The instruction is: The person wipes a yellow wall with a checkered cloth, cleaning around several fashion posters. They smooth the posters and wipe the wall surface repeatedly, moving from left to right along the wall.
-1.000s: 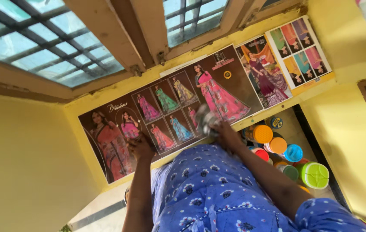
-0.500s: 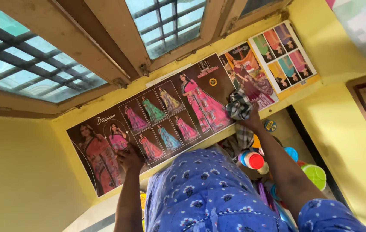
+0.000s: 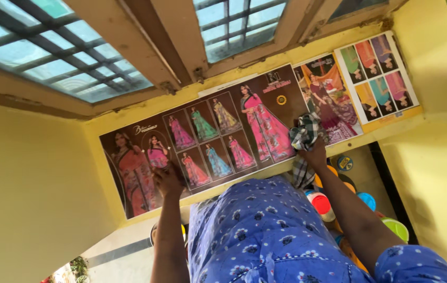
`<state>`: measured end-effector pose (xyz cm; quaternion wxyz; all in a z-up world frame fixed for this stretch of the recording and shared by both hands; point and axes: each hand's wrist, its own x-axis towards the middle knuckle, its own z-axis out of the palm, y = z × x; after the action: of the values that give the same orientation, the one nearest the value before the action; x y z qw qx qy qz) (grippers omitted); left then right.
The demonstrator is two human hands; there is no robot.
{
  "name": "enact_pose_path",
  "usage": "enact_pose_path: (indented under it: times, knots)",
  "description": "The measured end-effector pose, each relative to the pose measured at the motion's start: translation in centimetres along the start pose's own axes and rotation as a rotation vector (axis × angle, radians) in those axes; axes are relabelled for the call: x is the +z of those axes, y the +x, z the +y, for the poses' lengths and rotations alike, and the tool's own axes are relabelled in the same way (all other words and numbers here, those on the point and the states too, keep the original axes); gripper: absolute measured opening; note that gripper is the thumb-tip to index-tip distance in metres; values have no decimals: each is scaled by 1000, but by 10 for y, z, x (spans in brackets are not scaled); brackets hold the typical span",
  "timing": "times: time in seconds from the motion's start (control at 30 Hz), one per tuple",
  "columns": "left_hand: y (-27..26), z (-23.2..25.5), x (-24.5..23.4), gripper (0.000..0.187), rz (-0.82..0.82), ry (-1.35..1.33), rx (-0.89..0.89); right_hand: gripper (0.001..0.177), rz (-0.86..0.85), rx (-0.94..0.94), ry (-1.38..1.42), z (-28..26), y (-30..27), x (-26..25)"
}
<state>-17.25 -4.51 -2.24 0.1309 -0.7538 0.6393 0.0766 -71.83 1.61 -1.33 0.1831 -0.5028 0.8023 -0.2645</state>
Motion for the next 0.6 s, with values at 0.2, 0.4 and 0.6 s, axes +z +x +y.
enact_pose_path:
  times: [0.2,0.4,0.6]
  knots:
    - [-12,-7,-1,109,-133,-37,-19,101,-158,-397,352,-74,-65,58]
    - [-34,-12,6,100,12,-49,57,77,-729,-617,290,-135,-121,109]
    - [-59,9,-11,84,217,-70,342,55,-444,-260,189,-103,-123,67]
